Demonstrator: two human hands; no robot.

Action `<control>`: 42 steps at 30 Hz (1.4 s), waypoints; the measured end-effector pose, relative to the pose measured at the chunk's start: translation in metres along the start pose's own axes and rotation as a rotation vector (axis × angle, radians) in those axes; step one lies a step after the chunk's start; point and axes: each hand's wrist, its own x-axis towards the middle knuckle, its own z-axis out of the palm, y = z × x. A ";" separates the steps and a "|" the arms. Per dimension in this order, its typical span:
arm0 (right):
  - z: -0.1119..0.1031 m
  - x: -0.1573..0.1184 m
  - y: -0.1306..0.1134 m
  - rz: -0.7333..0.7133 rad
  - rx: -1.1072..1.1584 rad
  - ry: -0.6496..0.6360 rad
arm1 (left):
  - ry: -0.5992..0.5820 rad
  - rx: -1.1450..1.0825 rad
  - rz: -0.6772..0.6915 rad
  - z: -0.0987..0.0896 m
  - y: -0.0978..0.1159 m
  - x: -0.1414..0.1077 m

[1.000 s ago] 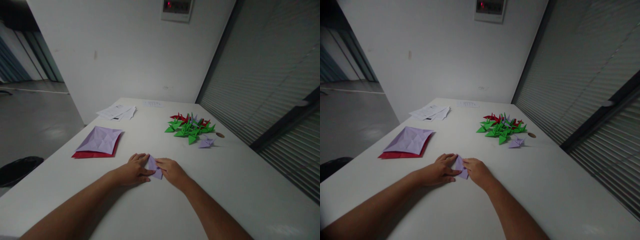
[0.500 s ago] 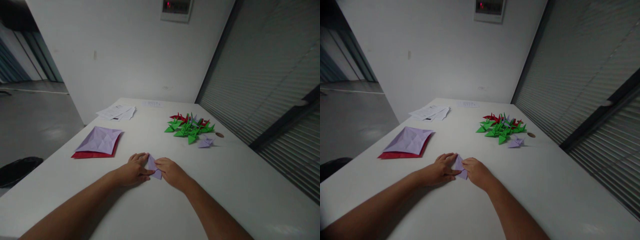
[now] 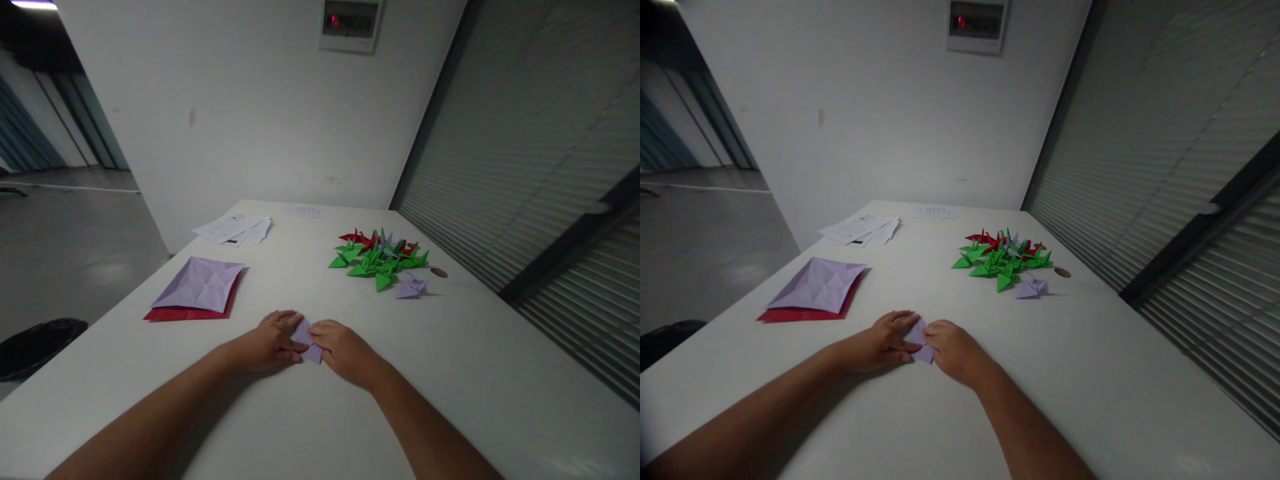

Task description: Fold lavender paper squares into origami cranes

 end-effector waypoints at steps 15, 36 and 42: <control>-0.016 -0.007 -0.002 0.021 0.034 -0.028 | -0.042 -0.003 -0.025 0.001 -0.002 0.000; -0.021 -0.004 -0.016 0.004 0.106 -0.040 | 0.122 -0.112 0.131 -0.003 0.015 0.006; -0.021 -0.005 -0.018 0.037 0.127 -0.031 | 0.136 -0.060 0.166 0.002 0.010 0.011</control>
